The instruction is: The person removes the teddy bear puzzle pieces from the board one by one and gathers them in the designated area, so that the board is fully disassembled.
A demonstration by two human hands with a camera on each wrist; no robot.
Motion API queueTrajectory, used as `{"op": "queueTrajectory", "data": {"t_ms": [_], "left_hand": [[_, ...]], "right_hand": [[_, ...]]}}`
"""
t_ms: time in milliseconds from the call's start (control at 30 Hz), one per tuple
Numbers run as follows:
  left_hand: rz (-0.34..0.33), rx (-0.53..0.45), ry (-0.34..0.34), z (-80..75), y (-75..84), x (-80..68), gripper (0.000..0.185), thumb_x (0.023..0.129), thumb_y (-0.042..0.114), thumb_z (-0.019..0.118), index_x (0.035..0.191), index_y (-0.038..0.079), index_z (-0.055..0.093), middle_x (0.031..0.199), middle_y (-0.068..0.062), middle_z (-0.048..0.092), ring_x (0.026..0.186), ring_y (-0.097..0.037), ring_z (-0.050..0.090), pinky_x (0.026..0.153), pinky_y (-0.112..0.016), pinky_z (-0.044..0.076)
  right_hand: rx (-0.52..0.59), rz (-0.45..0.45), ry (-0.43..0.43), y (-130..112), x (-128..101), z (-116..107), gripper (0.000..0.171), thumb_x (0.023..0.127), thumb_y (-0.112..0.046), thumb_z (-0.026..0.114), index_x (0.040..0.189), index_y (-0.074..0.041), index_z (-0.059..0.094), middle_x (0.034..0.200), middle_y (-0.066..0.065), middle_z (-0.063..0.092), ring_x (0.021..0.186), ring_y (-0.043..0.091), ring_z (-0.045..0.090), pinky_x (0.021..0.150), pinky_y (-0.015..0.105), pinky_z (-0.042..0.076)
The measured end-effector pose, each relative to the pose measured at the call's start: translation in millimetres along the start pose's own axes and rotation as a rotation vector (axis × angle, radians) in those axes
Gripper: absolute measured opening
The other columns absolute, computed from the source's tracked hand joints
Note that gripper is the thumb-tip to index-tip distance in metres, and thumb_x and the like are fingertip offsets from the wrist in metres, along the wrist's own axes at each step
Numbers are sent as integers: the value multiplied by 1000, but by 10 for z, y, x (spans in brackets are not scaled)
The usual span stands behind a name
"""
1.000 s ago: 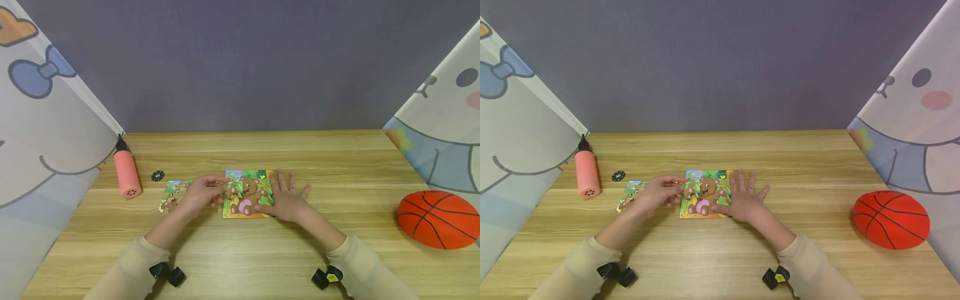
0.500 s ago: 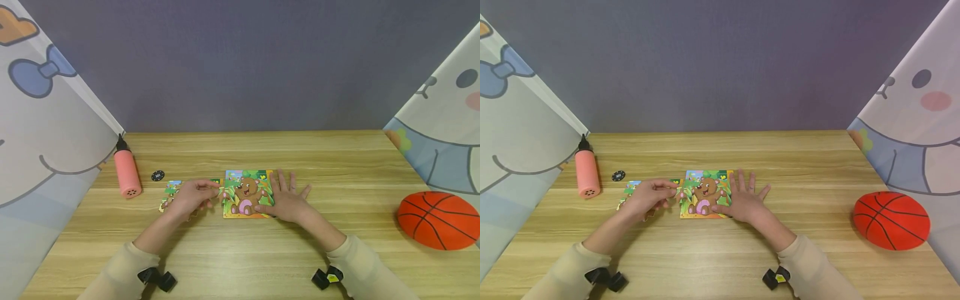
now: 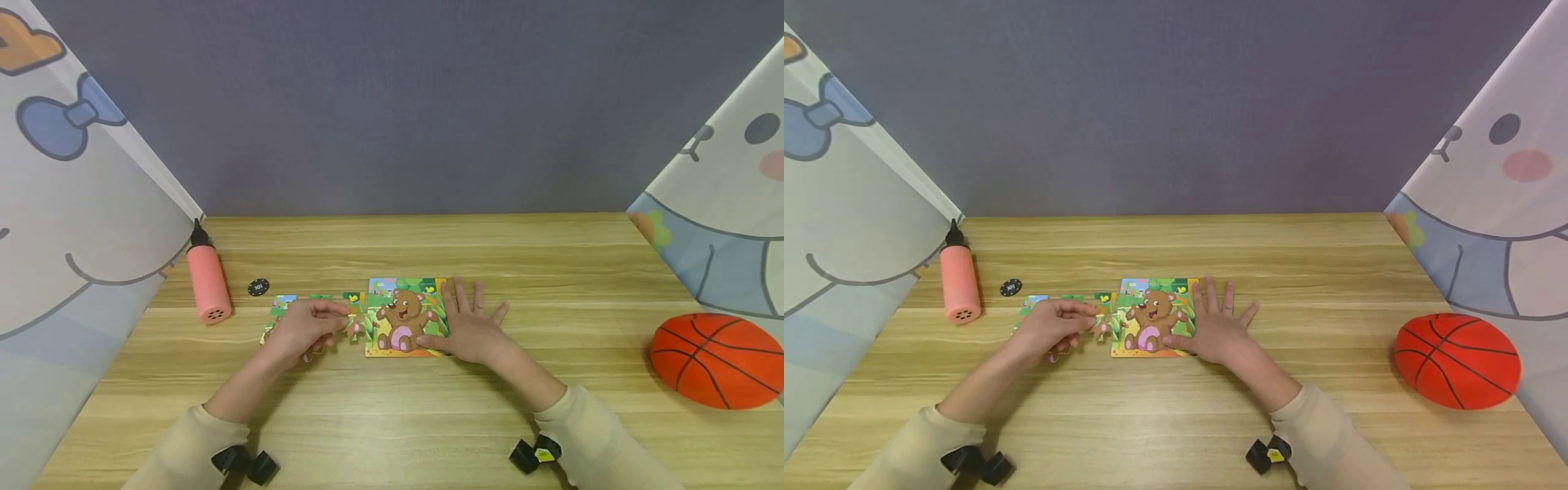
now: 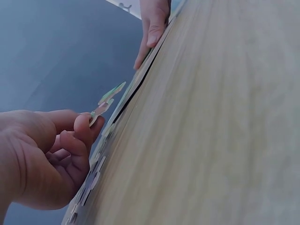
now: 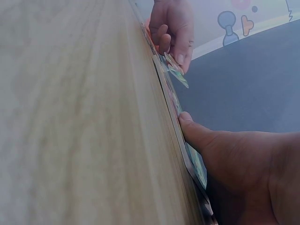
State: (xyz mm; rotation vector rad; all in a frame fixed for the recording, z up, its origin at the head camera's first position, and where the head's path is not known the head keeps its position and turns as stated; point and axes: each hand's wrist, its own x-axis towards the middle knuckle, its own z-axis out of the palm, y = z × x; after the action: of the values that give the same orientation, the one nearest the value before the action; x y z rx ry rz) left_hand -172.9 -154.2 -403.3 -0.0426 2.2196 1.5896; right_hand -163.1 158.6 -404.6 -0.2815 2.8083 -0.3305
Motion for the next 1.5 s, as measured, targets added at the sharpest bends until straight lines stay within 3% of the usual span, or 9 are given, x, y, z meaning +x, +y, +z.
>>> {"op": "queueTrajectory", "data": {"t_ms": [467,700,1200,1500], "left_hand": [[41,4,-32,-57,-36,-42,17,90,7,74,107,3,74,78,-10,72,49,-13,51,40,-23,36],[63,15,-29,-95,-70,-47,16,89,0,72,105,1,74,74,-11,68,49,-14,50,42,-23,40],[68,69,-8,-89,-36,-83,18,89,4,74,108,4,73,91,-11,67,55,-15,50,43,-26,42],[110,130,-61,-22,40,-77,22,88,13,79,110,9,73,92,-9,70,48,-13,43,38,-24,36]], "right_hand": [[1,1,1,0,-6,2,118,85,-82,51,162,-7,3,167,19,-9,146,52,-15,94,88,-9],[1,-6,-4,5,-14,-10,118,86,-81,52,162,-7,1,167,19,-10,146,52,-15,94,88,-9],[5,-1,-4,-6,-1,8,117,86,-81,52,162,-7,2,167,19,-9,146,53,-13,94,88,-9],[9,15,-14,2,7,6,118,85,-81,53,163,-8,1,167,18,-11,147,51,-14,96,87,-9]]}}
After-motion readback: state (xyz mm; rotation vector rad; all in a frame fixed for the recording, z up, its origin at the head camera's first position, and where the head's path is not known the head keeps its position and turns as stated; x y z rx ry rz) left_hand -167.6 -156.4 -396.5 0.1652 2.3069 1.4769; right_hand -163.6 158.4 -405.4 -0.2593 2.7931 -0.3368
